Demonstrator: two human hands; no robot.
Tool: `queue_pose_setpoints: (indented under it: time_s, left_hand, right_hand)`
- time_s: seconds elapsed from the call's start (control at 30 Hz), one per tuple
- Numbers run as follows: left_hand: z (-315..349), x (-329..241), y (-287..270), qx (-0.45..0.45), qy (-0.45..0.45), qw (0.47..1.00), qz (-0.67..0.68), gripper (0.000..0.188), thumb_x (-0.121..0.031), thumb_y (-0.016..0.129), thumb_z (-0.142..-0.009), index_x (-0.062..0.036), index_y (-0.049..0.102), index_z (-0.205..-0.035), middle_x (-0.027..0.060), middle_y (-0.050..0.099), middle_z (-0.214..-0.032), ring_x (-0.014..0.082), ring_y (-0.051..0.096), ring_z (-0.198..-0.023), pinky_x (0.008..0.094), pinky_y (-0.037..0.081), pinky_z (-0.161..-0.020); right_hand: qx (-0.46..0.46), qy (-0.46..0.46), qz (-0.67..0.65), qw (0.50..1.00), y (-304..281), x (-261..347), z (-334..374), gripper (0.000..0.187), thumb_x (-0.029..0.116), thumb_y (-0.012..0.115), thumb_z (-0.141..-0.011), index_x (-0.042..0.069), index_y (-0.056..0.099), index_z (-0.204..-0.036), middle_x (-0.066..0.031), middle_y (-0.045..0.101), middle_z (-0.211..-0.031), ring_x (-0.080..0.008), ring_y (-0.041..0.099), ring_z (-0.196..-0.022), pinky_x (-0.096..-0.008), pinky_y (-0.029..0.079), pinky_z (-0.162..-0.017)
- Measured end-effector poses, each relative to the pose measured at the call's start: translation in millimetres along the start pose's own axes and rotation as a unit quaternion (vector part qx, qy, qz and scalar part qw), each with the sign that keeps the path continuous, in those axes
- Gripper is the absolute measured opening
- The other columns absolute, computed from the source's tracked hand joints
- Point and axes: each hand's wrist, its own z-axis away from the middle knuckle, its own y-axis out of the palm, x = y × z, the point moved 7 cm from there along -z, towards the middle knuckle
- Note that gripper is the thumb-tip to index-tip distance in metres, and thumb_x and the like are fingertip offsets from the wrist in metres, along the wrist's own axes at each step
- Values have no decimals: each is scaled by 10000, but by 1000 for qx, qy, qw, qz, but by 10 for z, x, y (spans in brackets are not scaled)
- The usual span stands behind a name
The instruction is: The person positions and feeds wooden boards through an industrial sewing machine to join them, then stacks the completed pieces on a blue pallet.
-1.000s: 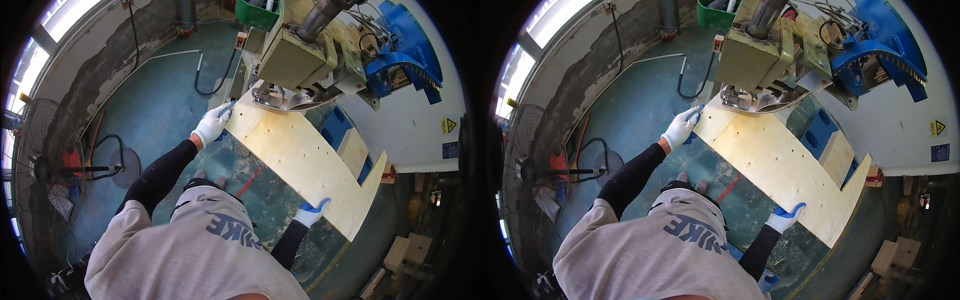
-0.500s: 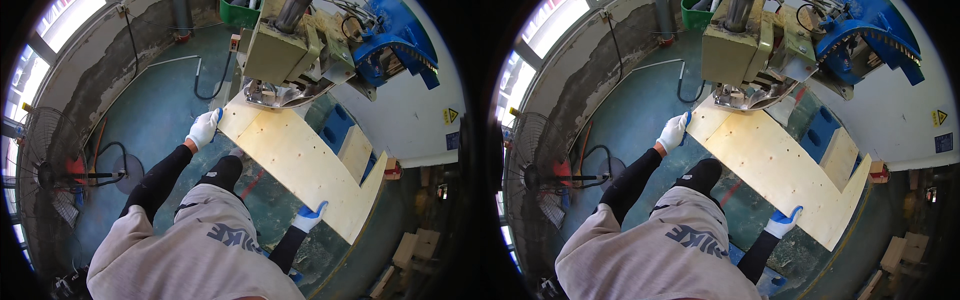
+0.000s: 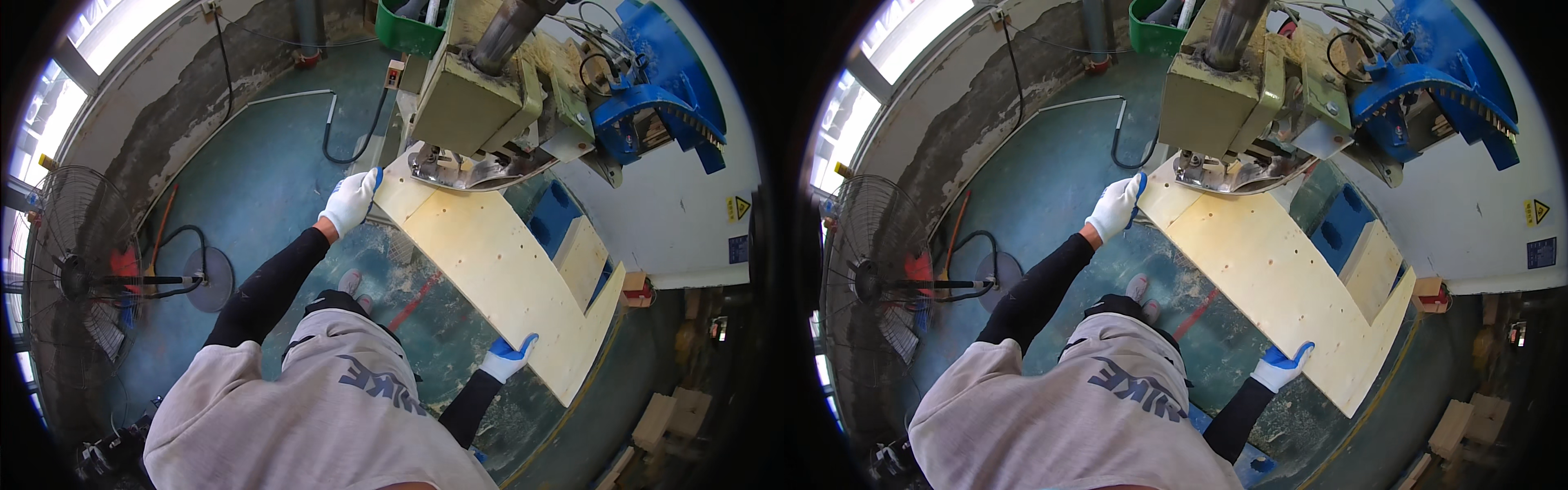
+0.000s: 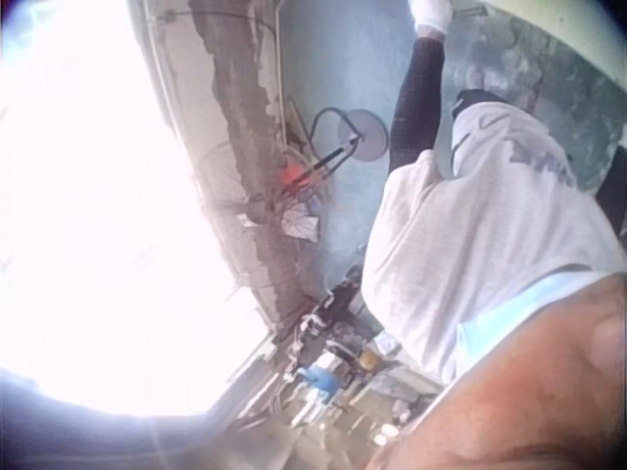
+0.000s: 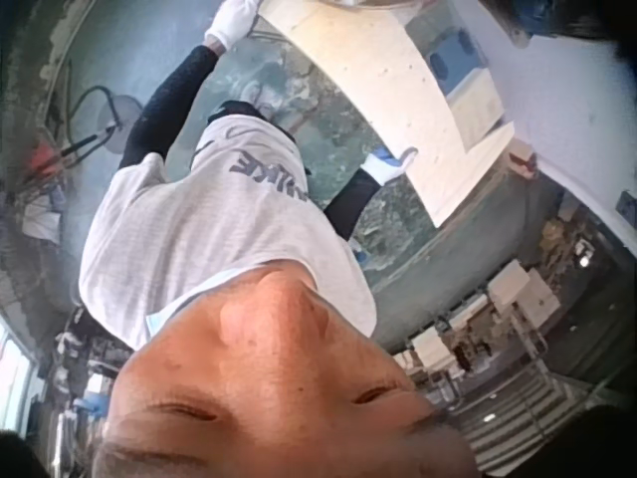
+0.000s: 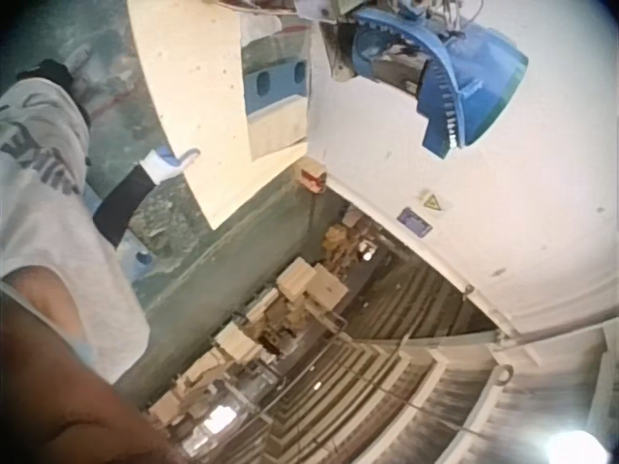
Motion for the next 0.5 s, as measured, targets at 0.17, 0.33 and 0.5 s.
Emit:
queue_pose_setpoints:
  time_s: [0.17,0.33,0.5]
  left_hand:
    - [-315,-3,237,41,-64,996,36,601,-527,401,-1039,14,660,-998,206,669,-801,412,619,-782,448,476,-747]
    - [-305,302,270,3,16,1000,8,571,-508,435,-1052,13,667,-1075,29,599,-752,133,529,-607,328,457,-563]
    - [-380,91,267,62,-58,996,13,581,-540,435,-1042,-13,675,-1082,9,554,-649,120,520,-559,292,436,-512]
  right_hand:
    - [8,-16,-27,999,32,-77,-215,493,319,539,-1042,-27,499,-1392,-166,559,-1408,-267,557,-1265,-399,419,-1107]
    - [51,-14,-22,998,73,-4,-198,502,315,536,-1044,-32,485,-1403,-168,548,-1423,-271,535,-1293,-402,406,-1124]
    - [12,1,-37,999,106,-57,-165,474,291,538,-1047,-34,493,-1388,-165,550,-1413,-260,538,-1275,-395,415,-1108]
